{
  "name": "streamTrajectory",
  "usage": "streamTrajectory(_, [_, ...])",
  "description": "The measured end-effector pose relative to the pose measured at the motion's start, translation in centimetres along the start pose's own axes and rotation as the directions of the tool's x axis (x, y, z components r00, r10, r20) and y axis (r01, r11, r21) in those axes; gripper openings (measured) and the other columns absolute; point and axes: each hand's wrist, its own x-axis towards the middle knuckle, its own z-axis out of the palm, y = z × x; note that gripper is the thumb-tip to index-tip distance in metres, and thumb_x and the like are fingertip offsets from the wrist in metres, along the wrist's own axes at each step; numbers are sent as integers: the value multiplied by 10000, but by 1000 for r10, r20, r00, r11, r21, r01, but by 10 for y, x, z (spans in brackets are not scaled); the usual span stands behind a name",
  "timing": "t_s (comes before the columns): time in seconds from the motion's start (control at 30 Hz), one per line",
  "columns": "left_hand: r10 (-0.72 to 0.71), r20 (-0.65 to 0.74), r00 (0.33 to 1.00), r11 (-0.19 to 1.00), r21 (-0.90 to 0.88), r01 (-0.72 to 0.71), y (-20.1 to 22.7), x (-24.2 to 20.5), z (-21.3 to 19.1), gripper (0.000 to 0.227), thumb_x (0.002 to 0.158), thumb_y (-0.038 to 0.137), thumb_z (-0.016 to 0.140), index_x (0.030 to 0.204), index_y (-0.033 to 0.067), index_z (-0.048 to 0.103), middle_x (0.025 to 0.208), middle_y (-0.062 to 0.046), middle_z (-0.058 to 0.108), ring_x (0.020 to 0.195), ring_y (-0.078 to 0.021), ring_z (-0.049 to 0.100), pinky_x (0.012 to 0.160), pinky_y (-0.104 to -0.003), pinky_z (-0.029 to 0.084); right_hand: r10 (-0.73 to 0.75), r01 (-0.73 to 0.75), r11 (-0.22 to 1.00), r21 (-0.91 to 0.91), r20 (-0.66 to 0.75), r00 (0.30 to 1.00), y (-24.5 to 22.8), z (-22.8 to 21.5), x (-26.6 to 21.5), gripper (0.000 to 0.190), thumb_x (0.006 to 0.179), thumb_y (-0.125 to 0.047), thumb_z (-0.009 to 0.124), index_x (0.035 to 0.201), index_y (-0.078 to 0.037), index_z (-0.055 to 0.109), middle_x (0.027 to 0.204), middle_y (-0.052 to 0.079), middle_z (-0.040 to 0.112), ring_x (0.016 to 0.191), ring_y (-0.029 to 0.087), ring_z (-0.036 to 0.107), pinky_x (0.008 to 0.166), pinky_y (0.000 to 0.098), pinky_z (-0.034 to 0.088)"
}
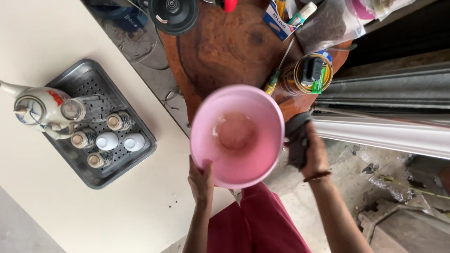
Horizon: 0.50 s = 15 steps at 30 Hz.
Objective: Washing and rinsing small cups, metal trays, and a teapot in an outdoor area.
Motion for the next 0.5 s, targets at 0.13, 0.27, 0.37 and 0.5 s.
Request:
streamTrajectory(0.13, [-84,72,994,988,136,74,11,-10,19,529,930,328,570,1433,181,501,738,-106,714,568,-222,692,545,-394,621,-138,145,987,-72,91,986,-60,39,-34,459,973,-339,627,1332,-62,560,1173,100,698,1006,201,705,790,376,622])
streamTrajectory(0.27, [117,96,988,966,222,-136,-40,5,57,459,959,357,638,1367,164,561,800,-134,750,650,-241,720,581,-423,607,-250,294,938,-182,232,940,-58,69,-40,411,953,-164,713,1318,-66,552,1066,109,711,844,193,715,680,329,601])
streamTrajectory(0.37, [164,96,982,955,235,-183,-4,4,57,474,969,384,639,1388,189,536,819,-116,754,674,-239,743,627,-425,638,-232,299,928,-222,283,930,-39,88,-32,385,976,-183,714,1308,-57,566,962,99,723,697,180,685,576,309,564])
streamTrajectory(0.5, [-102,195,975,980,188,65,49,-7,44,680,943,476,539,1561,255,361,748,-137,713,614,-324,741,681,-449,643,-125,218,895,-390,248,960,-1,90,-13,406,1019,-334,671,1267,-16,620,907,88,720,660,170,655,559,316,539])
